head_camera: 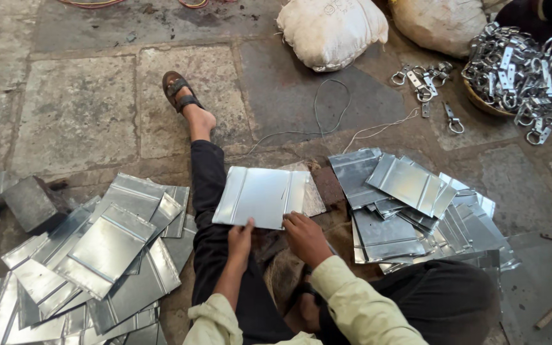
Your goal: The person sits on the floor and uses a hammer to repeatedly strike rectangular metal sheets placed on a wooden block. They pick up sheets from a pile, position them, hammer them, and then place them into a separate pile.
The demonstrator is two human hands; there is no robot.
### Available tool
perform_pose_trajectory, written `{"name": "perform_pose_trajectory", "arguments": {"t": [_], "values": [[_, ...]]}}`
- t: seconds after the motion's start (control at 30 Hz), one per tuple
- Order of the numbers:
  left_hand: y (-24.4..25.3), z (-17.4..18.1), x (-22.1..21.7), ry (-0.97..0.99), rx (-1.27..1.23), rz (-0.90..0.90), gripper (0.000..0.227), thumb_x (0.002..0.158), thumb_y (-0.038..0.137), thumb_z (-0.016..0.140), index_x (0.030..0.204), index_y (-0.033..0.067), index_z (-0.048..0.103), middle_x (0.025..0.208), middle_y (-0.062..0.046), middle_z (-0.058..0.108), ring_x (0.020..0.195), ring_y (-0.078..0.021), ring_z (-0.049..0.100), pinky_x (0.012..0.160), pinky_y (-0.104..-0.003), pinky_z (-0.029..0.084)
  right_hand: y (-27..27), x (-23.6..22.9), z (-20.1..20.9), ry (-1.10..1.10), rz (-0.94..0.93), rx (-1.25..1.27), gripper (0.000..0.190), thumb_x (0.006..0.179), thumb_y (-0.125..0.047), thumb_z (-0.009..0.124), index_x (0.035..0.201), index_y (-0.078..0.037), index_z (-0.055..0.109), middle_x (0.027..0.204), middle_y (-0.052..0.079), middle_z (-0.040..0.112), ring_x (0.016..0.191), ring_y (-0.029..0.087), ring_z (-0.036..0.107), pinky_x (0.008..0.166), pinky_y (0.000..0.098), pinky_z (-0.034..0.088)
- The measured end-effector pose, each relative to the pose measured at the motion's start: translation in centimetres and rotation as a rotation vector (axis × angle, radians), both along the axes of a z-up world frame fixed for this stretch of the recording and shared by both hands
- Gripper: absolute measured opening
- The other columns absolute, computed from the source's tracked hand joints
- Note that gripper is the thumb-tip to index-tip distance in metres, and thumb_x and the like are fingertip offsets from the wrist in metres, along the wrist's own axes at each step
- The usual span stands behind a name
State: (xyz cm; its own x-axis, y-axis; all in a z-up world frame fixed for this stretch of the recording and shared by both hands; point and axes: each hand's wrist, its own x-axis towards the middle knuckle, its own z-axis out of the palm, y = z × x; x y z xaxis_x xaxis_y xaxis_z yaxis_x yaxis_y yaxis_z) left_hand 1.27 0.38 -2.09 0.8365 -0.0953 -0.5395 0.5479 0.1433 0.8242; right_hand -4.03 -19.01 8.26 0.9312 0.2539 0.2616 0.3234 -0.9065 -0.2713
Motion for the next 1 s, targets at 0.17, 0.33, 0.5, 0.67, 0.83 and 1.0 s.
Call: {"name": "perform_pose_trajectory", "arguments": {"t": [0.17, 0.33, 0.5, 0.67, 0.83, 1.0], "values": [[2.5, 4.4, -0.6, 0.159, 0.186, -0.531, 0.046, 0.096, 0.043, 0.064, 0.095, -0.0013, 0.077, 0.092, -0.021, 0.078, 0.085, -0.0375, 0.072, 0.069, -0.041, 0.054, -2.6, -2.5, 1.7, -0.057, -0.084, 0.09, 0.041, 0.082, -0.017, 0.074, 0.121, -0.005, 0.066, 0.136, 0.02, 0.061, 0.129, 0.037, 0.054, 0.107, 0.0486, 0.043], [4.7, 7.1, 3.6, -0.424, 0.837, 0.057, 0.046, 0.091, 0.041, 0.068, 0.115, 0.001, 0.069, 0.103, -0.017, 0.076, 0.101, -0.035, 0.071, 0.087, -0.046, 0.055, -6.6, -2.4, -3.6, 0.217, -0.512, 0.297, 0.069, 0.082, -0.03, 0.078, 0.139, 0.0, 0.053, 0.122, 0.024, 0.063, 0.114, 0.045, 0.058, 0.095, 0.0504, 0.048], [4.0, 3.1, 9.2, -0.272, 1.17, -0.345, 0.052, 0.098, 0.05, 0.057, 0.124, 0.0061, 0.063, 0.114, -0.02, 0.072, 0.115, -0.0419, 0.063, 0.093, -0.055, 0.05, -7.5, -2.9, -11.5, 0.947, -0.527, 0.966, 0.042, 0.099, -0.038, 0.072, 0.121, -0.003, 0.067, 0.082, 0.009, 0.066, 0.073, 0.024, 0.064, 0.065, 0.0368, 0.05], [4.5, -0.1, 10.1, -0.186, 1.014, -0.181, 0.038, 0.106, 0.038, 0.044, 0.127, 0.0115, 0.063, 0.115, -0.022, 0.072, 0.11, -0.0467, 0.066, 0.092, -0.058, 0.049, -7.3, -4.0, -12.3, 1.121, -0.547, 1.672, 0.031, 0.101, -0.037, 0.072, 0.092, -0.013, 0.055, 0.061, -0.003, 0.046, 0.043, 0.008, 0.039, 0.04, 0.0275, 0.031], [6.2, -1.3, 9.1, -0.269, 1.001, 0.026, 0.037, 0.106, 0.033, 0.045, 0.132, 0.009, 0.057, 0.108, -0.028, 0.071, 0.102, -0.0515, 0.065, 0.085, -0.06, 0.05, -6.2, -5.8, -9.3, 0.687, -0.668, 1.155, 0.036, 0.098, -0.039, 0.067, 0.095, -0.004, 0.064, 0.061, 0.004, 0.053, 0.046, 0.014, 0.049, 0.043, 0.0325, 0.039], [6.9, -1.6, 10.3, -0.485, 0.993, -0.005, 0.034, 0.106, 0.026, 0.047, 0.133, 0.0078, 0.057, 0.103, -0.029, 0.072, 0.096, -0.0516, 0.067, 0.08, -0.061, 0.051, -6.1, -6.5, -5.7, 0.36, -0.659, 0.809, 0.031, 0.096, -0.037, 0.066, 0.098, -0.007, 0.058, 0.066, 0.006, 0.056, 0.05, 0.016, 0.054, 0.043, 0.0339, 0.044]]}}
